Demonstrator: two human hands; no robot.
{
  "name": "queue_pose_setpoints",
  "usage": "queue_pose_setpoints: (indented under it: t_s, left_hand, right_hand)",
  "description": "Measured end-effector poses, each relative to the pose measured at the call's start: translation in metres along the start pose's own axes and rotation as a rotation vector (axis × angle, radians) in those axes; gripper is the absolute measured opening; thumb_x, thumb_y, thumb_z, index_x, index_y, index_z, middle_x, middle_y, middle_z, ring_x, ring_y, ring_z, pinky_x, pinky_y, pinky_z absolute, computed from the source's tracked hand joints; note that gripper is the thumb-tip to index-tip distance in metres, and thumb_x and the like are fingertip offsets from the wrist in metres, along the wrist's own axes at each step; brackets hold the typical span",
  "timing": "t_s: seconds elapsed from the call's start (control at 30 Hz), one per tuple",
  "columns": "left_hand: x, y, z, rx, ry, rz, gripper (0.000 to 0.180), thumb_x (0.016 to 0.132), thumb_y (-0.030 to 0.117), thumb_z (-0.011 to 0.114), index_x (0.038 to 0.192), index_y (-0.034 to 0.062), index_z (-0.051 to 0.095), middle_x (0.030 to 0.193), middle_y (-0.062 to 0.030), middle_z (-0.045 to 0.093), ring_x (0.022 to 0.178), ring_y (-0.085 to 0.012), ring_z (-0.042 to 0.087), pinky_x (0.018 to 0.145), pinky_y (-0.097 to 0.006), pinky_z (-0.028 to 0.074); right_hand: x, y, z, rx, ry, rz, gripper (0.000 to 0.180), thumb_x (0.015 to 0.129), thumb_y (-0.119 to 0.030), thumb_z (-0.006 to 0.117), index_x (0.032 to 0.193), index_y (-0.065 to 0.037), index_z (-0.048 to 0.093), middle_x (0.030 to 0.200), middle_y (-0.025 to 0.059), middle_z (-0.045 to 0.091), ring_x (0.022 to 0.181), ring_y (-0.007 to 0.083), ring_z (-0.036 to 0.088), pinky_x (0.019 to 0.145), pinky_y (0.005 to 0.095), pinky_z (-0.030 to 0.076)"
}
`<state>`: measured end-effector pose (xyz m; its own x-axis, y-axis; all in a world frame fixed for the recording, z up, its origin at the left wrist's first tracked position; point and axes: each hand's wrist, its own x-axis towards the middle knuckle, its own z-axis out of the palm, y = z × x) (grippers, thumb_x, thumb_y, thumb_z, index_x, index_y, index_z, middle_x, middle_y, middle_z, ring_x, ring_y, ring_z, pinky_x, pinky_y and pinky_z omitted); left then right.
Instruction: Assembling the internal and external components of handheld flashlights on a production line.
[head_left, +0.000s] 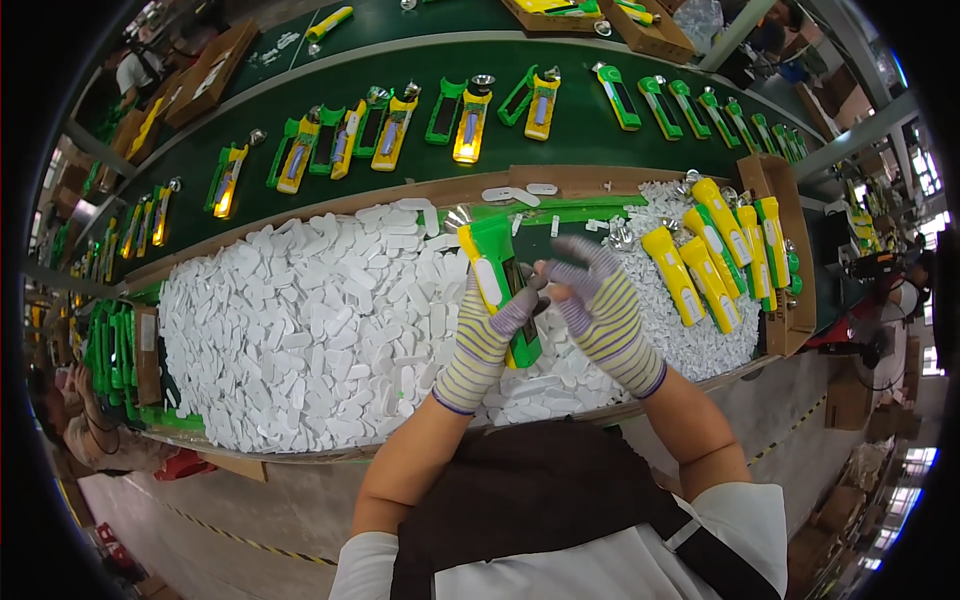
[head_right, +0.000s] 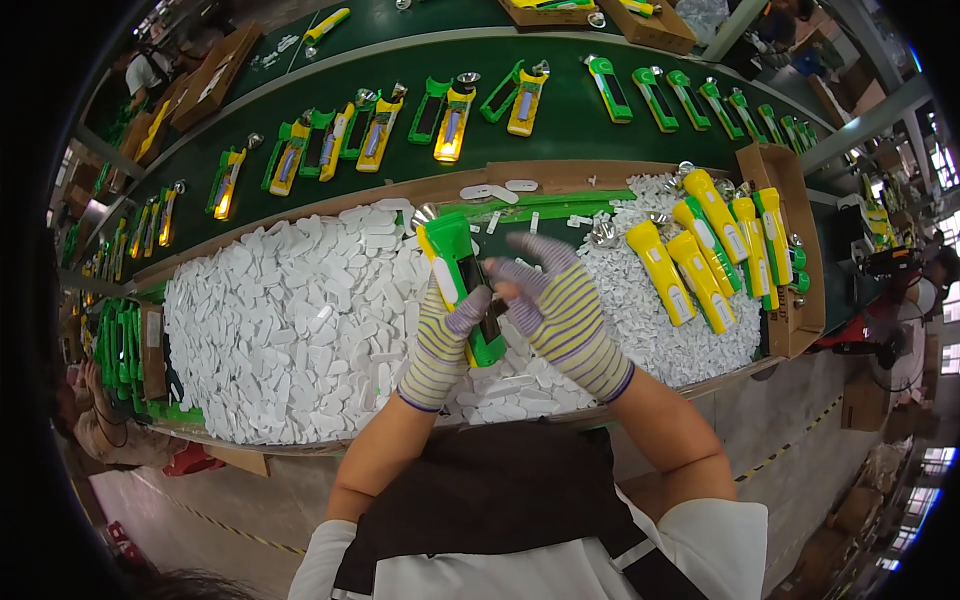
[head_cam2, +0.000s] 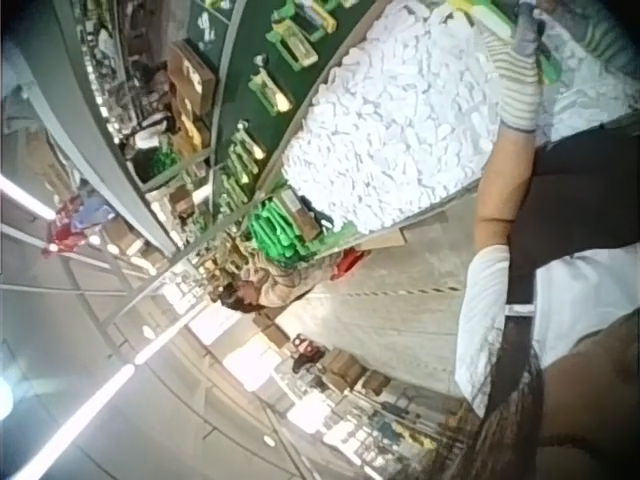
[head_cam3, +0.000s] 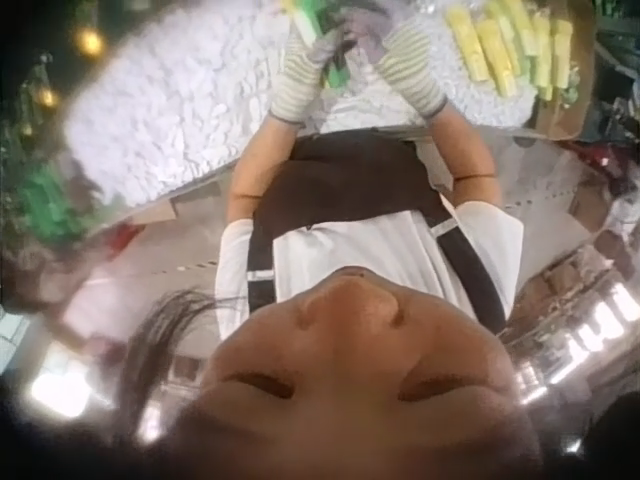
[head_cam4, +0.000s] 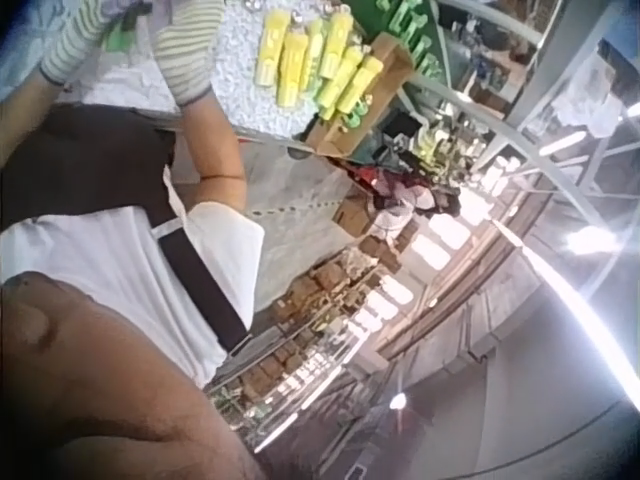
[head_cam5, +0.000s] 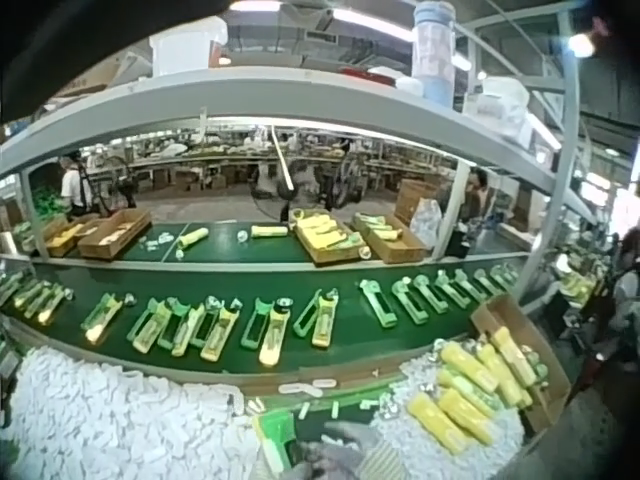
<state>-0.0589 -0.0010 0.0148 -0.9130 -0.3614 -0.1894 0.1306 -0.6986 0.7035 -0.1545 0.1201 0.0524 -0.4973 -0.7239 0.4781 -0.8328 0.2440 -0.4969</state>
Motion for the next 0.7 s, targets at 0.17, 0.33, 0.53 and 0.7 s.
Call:
queue_pose_setpoints:
  t_s: [0.17, 0.33, 0.53, 0.7]
  left_hand:
    - [-0.013, -0.022, 0.036, 0.389, -0.370, -0.109, 0.077, 0.078, 0.005, 0.058, 0.142, 0.0072, 0.015, 0.097, -0.0039, 0.046, 0.080, -0.0102, 0.048, 0.071, -0.024, 0.044]
    - [0.017, -0.022, 0.009, 0.101, -0.367, -0.480, 0.078, 0.078, 0.021, 0.070, 0.139, 0.0110, 0.022, 0.093, -0.0017, 0.049, 0.081, -0.0110, 0.053, 0.075, -0.027, 0.048]
    - [0.030, -0.011, -0.002, -0.283, -0.327, -0.306, 0.068, 0.072, 0.037, 0.075, 0.126, 0.0100, 0.044, 0.102, -0.0087, 0.059, 0.094, -0.0225, 0.060, 0.081, -0.037, 0.051]
    - [0.029, -0.009, -0.006, -0.123, -0.178, -0.197, 0.045, 0.075, 0.027, 0.074, 0.106, 0.0064, 0.049, 0.092, -0.0063, 0.059, 0.085, -0.0195, 0.061, 0.078, -0.035, 0.051]
  right_hand:
    - [0.035, 0.034, -0.011, 0.331, -0.215, 0.069, 0.063, 0.089, -0.059, 0.037, 0.077, -0.003, 0.064, 0.066, 0.0072, 0.063, 0.067, 0.0234, 0.062, 0.066, 0.0339, 0.049]
    - [0.066, 0.094, -0.011, 0.270, -0.283, 0.352, 0.041, 0.088, -0.042, 0.053, 0.092, -0.003, 0.066, 0.073, 0.0106, 0.064, 0.071, 0.0225, 0.063, 0.067, 0.0296, 0.049]
    - [0.063, 0.177, 0.009, -0.435, -0.982, 0.428, 0.027, 0.075, -0.028, 0.070, 0.097, -0.013, 0.067, 0.089, 0.0112, 0.067, 0.085, 0.0288, 0.063, 0.075, 0.0381, 0.049]
    - [0.052, 0.164, 0.007, -0.318, -0.731, 0.299, 0.023, 0.074, -0.024, 0.070, 0.085, -0.004, 0.064, 0.074, 0.0133, 0.065, 0.069, 0.0280, 0.063, 0.065, 0.0359, 0.050]
